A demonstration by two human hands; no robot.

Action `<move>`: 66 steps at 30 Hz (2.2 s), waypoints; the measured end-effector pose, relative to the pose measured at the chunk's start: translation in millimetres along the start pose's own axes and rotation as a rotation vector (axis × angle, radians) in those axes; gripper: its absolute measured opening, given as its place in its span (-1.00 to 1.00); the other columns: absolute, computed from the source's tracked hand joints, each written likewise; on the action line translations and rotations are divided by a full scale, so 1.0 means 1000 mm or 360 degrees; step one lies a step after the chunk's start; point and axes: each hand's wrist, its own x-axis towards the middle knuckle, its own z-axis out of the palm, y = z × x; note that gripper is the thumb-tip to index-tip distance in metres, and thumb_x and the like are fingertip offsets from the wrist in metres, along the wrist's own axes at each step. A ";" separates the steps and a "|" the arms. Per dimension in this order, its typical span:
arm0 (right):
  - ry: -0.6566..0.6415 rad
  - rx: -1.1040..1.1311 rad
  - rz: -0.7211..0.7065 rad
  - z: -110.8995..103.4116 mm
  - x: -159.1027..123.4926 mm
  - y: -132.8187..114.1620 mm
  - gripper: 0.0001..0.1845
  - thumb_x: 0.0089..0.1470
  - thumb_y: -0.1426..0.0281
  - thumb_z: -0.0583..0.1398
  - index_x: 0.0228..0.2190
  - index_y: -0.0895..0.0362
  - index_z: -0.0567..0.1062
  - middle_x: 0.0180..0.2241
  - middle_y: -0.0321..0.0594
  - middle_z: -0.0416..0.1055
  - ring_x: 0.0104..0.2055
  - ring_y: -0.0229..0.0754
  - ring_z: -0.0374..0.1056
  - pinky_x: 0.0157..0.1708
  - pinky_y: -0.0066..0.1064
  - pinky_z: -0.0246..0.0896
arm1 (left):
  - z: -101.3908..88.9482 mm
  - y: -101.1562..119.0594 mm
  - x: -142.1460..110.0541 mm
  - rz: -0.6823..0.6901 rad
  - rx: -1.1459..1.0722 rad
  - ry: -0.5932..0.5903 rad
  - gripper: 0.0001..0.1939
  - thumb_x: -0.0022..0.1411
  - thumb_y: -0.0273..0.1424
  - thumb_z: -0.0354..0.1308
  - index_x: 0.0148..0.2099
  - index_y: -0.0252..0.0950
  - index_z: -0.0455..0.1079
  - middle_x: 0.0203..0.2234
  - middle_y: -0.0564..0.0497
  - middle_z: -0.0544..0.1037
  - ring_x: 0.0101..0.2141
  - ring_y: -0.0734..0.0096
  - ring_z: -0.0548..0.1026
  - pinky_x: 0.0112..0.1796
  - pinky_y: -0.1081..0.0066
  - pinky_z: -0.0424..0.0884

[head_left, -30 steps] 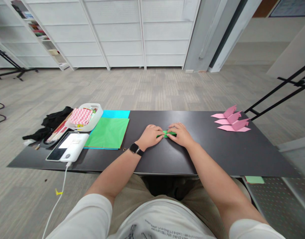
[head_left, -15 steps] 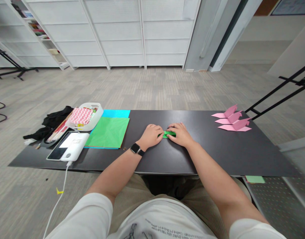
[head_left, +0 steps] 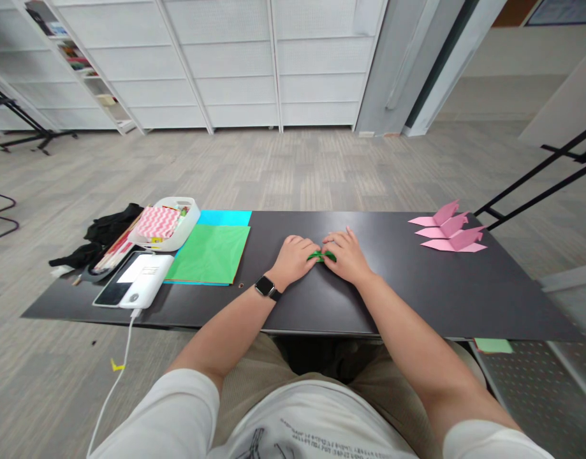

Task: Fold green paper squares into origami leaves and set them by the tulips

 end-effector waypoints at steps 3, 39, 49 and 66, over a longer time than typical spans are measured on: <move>0.0074 -0.0030 -0.0014 -0.004 0.002 -0.008 -0.88 0.28 0.35 0.24 -0.18 -0.05 0.60 0.06 -0.16 0.53 0.27 0.11 0.32 0.51 0.32 -0.34 | -0.001 -0.001 0.000 -0.0032 0.0038 0.0064 -0.83 0.52 -0.28 0.14 -0.11 -0.17 0.55 -0.19 -0.04 0.64 -0.10 0.14 0.50 0.08 0.05 0.28; 0.0380 0.0273 0.0134 -0.004 0.006 -0.025 -0.67 0.38 0.21 0.16 0.06 -0.02 0.58 -0.04 -0.06 0.60 0.05 0.12 0.47 0.14 0.02 0.34 | -0.002 0.002 -0.001 -0.0228 -0.0662 0.0689 -0.93 0.36 -0.48 0.19 -0.15 -0.20 0.38 -0.06 -0.07 0.63 0.03 0.27 0.60 0.08 0.22 0.54; 0.0367 0.0236 0.0018 -0.004 0.006 -0.023 -0.74 0.41 0.26 0.17 -0.01 -0.01 0.62 -0.05 -0.10 0.60 0.02 0.04 0.46 0.09 -0.06 0.31 | -0.001 -0.002 -0.002 -0.0192 -0.0629 0.0646 -0.79 0.36 -0.49 0.19 0.02 -0.21 0.44 -0.04 -0.08 0.64 0.07 0.25 0.60 0.16 0.19 0.53; 0.0478 0.0317 -0.0012 0.000 0.004 -0.016 -0.56 0.32 0.42 0.16 0.18 -0.02 0.49 0.10 -0.05 0.54 0.17 0.08 0.44 0.18 0.04 0.36 | -0.004 -0.002 0.001 0.0023 -0.0724 0.0607 -0.76 0.35 -0.56 0.20 -0.02 -0.20 0.58 -0.07 -0.07 0.68 -0.02 0.27 0.63 0.08 0.18 0.56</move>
